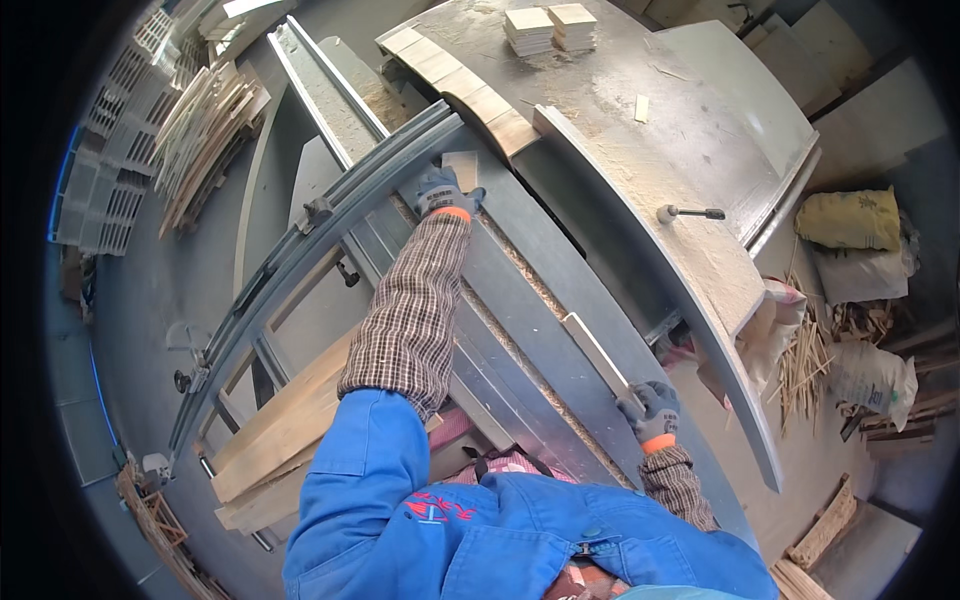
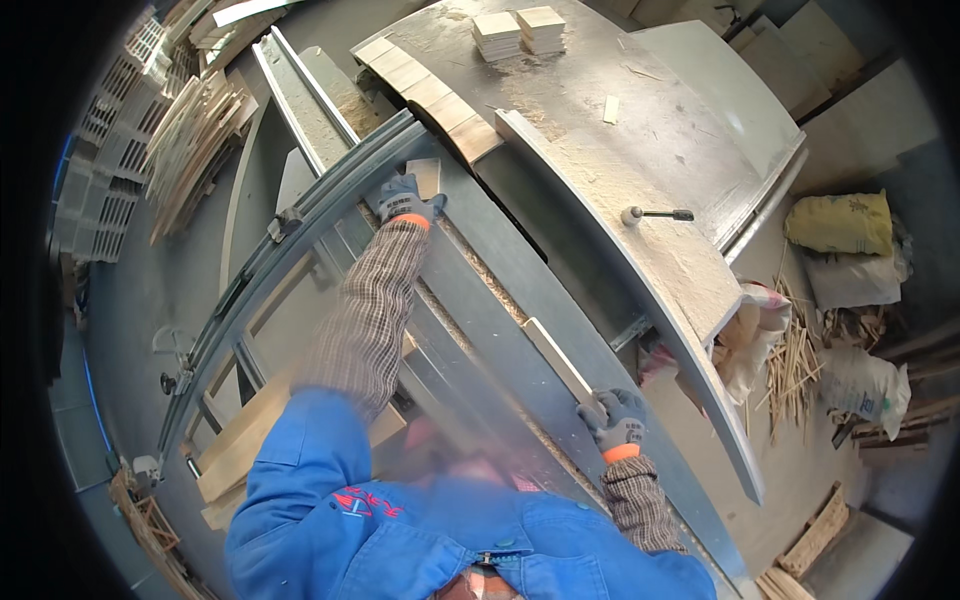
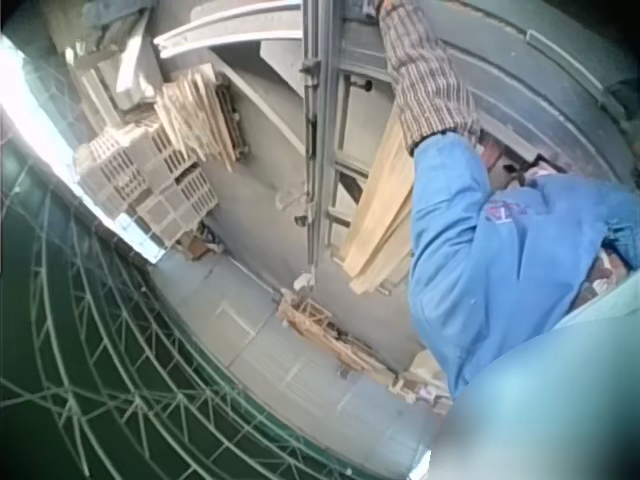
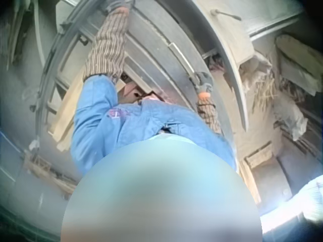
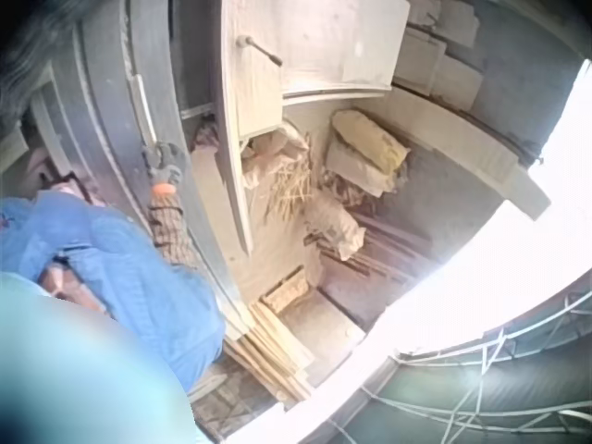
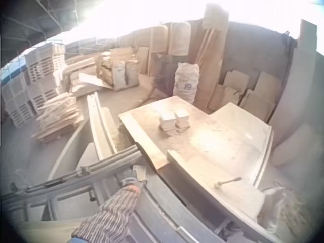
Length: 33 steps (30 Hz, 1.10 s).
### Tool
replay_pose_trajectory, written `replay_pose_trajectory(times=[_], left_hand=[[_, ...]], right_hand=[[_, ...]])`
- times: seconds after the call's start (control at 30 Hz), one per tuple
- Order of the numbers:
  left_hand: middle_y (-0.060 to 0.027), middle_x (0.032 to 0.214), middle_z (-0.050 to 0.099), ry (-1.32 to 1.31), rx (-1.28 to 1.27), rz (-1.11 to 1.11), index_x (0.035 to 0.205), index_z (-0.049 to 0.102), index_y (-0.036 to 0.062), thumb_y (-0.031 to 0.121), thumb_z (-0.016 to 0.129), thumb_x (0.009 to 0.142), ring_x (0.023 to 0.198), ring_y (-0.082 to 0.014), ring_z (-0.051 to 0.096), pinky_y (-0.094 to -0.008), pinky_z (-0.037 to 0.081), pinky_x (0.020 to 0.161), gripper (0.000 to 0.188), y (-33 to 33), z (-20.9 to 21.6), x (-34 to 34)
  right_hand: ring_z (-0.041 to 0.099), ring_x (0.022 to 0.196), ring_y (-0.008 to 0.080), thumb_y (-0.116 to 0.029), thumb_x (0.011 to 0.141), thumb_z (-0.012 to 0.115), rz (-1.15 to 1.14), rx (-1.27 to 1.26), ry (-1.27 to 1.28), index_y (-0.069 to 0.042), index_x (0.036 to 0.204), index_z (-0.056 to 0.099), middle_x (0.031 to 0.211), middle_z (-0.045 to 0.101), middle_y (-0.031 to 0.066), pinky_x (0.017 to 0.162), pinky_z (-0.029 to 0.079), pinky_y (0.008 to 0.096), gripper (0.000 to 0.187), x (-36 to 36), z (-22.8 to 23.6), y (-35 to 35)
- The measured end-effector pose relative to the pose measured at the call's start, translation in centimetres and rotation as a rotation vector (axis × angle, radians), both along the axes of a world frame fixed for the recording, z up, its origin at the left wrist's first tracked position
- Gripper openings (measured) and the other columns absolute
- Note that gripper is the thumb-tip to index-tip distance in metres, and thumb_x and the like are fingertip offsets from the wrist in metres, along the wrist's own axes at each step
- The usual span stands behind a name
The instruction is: The person repeatedly picks up wooden planks, aligns them on a table saw, and cuts them into smaller pieces. The cut pieces are stacked on the table surface. The person uses a push stick to guide the wood through the saw blade.
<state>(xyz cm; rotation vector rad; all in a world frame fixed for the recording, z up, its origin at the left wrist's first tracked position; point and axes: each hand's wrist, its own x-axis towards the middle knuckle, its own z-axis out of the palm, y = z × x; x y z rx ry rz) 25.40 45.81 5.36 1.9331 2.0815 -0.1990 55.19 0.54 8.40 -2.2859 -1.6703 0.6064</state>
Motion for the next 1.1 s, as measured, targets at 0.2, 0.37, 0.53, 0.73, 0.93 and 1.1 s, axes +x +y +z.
replay_pose_trajectory(times=[0.2,0.37,0.53,0.73,0.93,1.1], left_hand=[[-0.0183,0.140,0.054,-0.420,0.305,-0.054,0.139,0.050,0.0046,0.046,0.083,0.072,0.128,-0.0353,0.053,-0.0441,0.042,0.109,0.086,-1.4,-2.8,3.9],[-0.0185,0.125,0.060,-1.254,0.166,-0.457,0.131,0.054,0.0051,0.031,0.088,0.067,0.112,-0.0391,0.058,-0.0502,0.045,0.102,0.078,-18.0,0.5,17.6],[-0.0224,0.137,0.051,-0.896,0.242,-0.937,0.140,0.047,0.0045,0.034,0.084,0.072,0.123,-0.0409,0.052,-0.0500,0.043,0.104,0.083,-34.5,3.8,27.6],[-0.0223,0.140,0.051,-0.882,0.301,-0.704,0.141,0.050,0.0022,0.023,0.083,0.077,0.126,-0.0404,0.051,-0.0470,0.043,0.107,0.075,-36.5,5.7,23.7],[-0.0226,0.138,0.054,-0.445,0.382,-0.349,0.133,0.057,-0.0001,0.017,0.080,0.081,0.128,-0.0390,0.051,-0.0463,0.044,0.107,0.060,-40.7,2.7,12.5],[-0.0241,0.135,0.056,-0.039,0.818,-0.122,0.127,0.059,-0.0026,0.026,0.076,0.086,0.126,-0.0399,0.053,-0.0490,0.044,0.107,0.053,-44.5,-1.4,-0.9]], right_hand=[[0.064,0.103,0.0338,-0.033,0.085,0.075,-0.253,0.156,0.271,-0.006,0.116,0.070,0.108,0.068,0.0180,0.089,0.051,0.0436,0.041,2.9,-1.3,3.4],[0.060,0.094,0.0156,-0.028,0.090,0.073,-0.368,0.209,1.235,-0.001,0.137,0.054,0.102,0.065,0.0065,0.082,0.053,0.0321,0.057,8.4,-4.2,8.7],[0.064,0.092,0.0147,-0.019,0.090,0.073,-0.676,0.439,1.537,0.000,0.134,0.055,0.109,0.067,0.0066,0.077,0.055,0.0312,0.051,13.0,-3.3,1.0],[0.069,0.085,0.0209,-0.015,0.093,0.068,-1.153,1.050,1.564,-0.003,0.115,0.062,0.100,0.070,0.0073,0.072,0.058,0.0327,0.025,28.2,-1.5,-2.1],[0.058,0.063,0.0172,-0.015,0.095,0.064,-0.890,0.611,1.765,-0.007,0.093,0.057,0.076,0.061,0.0064,0.056,0.049,0.0305,0.010,32.2,-3.5,-3.4],[0.061,0.108,0.0266,-0.032,0.089,0.072,-0.278,0.330,0.486,-0.009,0.126,0.062,0.118,0.064,0.0127,0.096,0.050,0.0391,0.045,19.0,-5.8,-7.2]])
